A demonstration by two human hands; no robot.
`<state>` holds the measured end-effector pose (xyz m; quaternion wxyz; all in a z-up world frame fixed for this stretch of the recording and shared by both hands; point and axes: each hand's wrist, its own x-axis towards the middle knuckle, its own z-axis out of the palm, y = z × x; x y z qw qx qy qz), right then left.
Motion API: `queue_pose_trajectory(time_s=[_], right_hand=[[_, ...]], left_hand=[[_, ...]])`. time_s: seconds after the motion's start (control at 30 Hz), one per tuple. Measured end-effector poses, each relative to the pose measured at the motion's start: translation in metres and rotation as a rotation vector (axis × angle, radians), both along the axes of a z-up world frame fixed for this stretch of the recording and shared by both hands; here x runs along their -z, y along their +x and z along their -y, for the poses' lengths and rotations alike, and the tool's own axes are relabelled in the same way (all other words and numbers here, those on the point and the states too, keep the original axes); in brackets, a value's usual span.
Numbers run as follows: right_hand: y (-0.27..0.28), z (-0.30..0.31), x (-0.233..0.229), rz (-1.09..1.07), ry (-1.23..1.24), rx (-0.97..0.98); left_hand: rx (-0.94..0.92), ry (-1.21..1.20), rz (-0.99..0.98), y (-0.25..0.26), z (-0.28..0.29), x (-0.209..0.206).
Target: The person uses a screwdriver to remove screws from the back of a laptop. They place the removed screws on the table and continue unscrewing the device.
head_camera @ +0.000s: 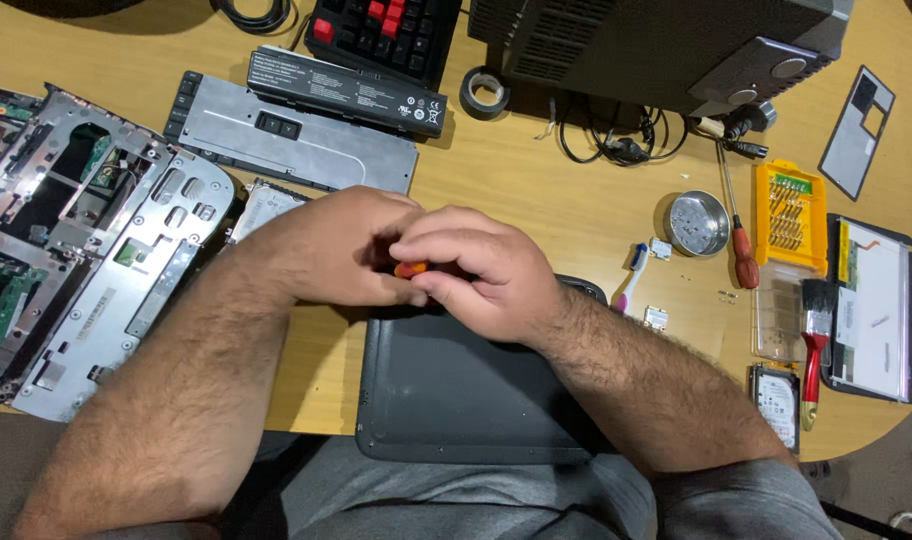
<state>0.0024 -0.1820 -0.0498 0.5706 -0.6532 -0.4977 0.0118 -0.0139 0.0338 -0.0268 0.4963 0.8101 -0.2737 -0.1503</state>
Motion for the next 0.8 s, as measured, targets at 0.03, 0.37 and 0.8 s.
queue_pose_trajectory(time_s=[0.03, 0.37, 0.8], right_hand=[[-0.002, 0.0, -0.002, 0.0, -0.001, -0.002], [0.002, 0.0, 0.003, 0.028, 0.009, -0.005], [-0.007, -0.003, -0.008, -0.034, 0.019, -0.043]], left_hand=[[-0.002, -0.001, 0.0, 0.0, -0.002, 0.001], [-0.043, 0.111, -0.046, 0.001, 0.004, 0.002], [0.025, 0.07, -0.057, 0.0, -0.005, -0.002]])
